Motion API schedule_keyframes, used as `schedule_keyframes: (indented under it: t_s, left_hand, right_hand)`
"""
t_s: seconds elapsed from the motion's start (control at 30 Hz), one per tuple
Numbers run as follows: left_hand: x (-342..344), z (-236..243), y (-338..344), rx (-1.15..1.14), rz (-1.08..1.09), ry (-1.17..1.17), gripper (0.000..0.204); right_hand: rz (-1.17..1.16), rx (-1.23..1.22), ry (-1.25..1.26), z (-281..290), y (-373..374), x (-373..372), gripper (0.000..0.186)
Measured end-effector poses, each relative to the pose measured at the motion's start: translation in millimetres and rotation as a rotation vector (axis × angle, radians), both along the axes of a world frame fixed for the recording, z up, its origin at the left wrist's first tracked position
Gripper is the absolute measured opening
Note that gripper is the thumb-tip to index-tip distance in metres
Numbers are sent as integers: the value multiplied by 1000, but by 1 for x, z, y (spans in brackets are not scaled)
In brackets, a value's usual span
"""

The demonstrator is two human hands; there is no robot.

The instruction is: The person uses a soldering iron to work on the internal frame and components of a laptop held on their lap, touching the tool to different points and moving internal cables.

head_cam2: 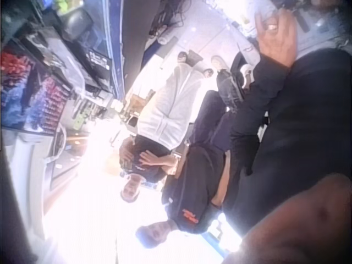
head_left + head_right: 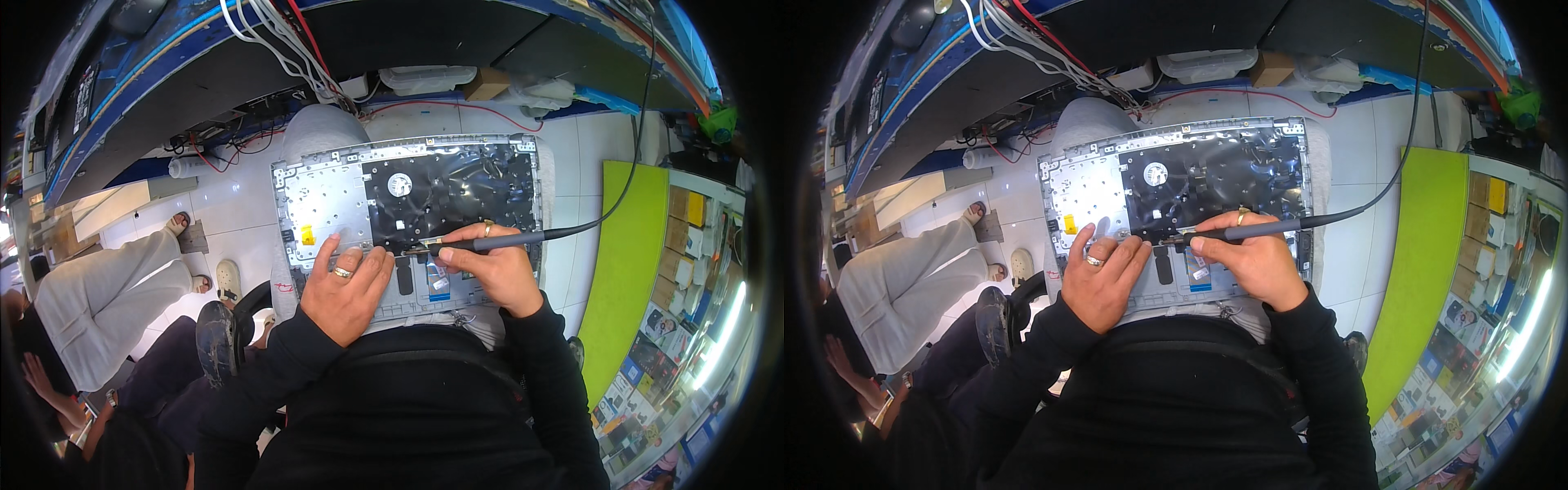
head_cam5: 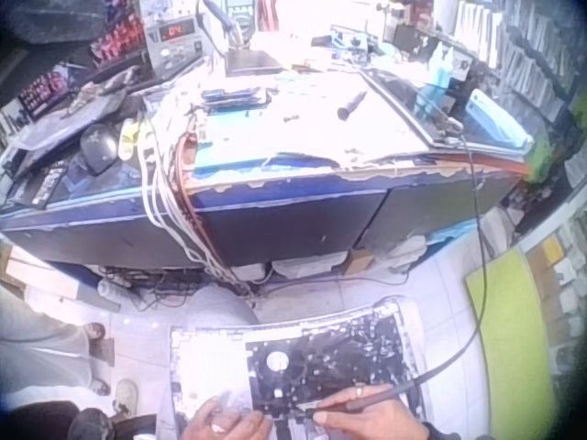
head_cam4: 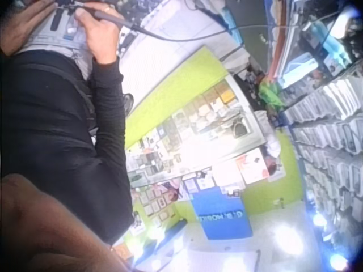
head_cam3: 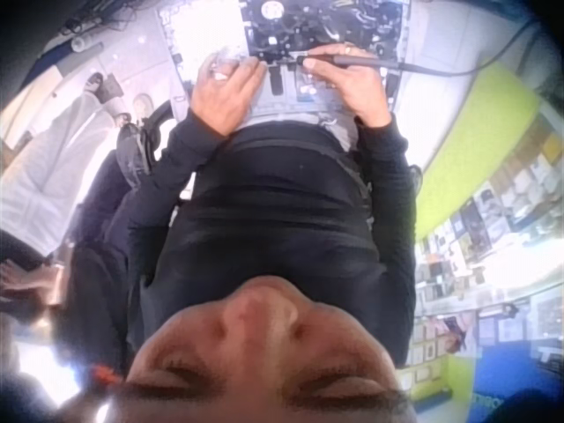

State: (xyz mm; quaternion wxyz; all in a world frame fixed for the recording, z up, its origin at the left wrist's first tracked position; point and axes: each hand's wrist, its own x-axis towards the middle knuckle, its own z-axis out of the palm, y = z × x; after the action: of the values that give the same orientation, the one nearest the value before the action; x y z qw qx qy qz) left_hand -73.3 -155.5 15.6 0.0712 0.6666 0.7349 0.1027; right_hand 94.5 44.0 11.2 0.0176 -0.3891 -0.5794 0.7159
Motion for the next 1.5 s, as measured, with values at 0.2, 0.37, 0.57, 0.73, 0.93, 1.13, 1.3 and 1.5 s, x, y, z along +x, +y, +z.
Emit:
schedule_keyframes:
  t_s: [0.2, 0.37, 0.57, 0.73, 0.93, 1.13, 1.3, 1.5]
  left_hand:
    - [-1, 2, 0, -11, -1, -3, 41]
    - [0, 0, -1, -8, 3, -9, 41]
    - [4, 4, -5, -13, 18, -8, 42]
    - [8, 7, -12, -38, 19, 46, 42]
    - [10, 9, -8, -49, 18, 72, 43]
    - [13, 9, 1, -37, 38, 81, 44]
    - [15, 12, 8, -72, 75, 7, 49]
    - [14, 9, 10, -28, 49, 22, 44]
  right_hand:
    - [-2, -44, -13, 4, 1, -2, 22]
    - [-144, -259, 16, 4, 5, 1, 20]
    - [-189, -258, 44, 4, 4, 1, 19]
    - [-227, -261, 47, 6, 3, 0, 20]
    - [-250, -259, 47, 3, 2, 3, 21]
    - [-242, -229, 36, 3, 1, 3, 21]
    - [-262, -230, 35, 3, 3, 4, 21]
    - [-267, -226, 51, 1, 6, 6, 21]
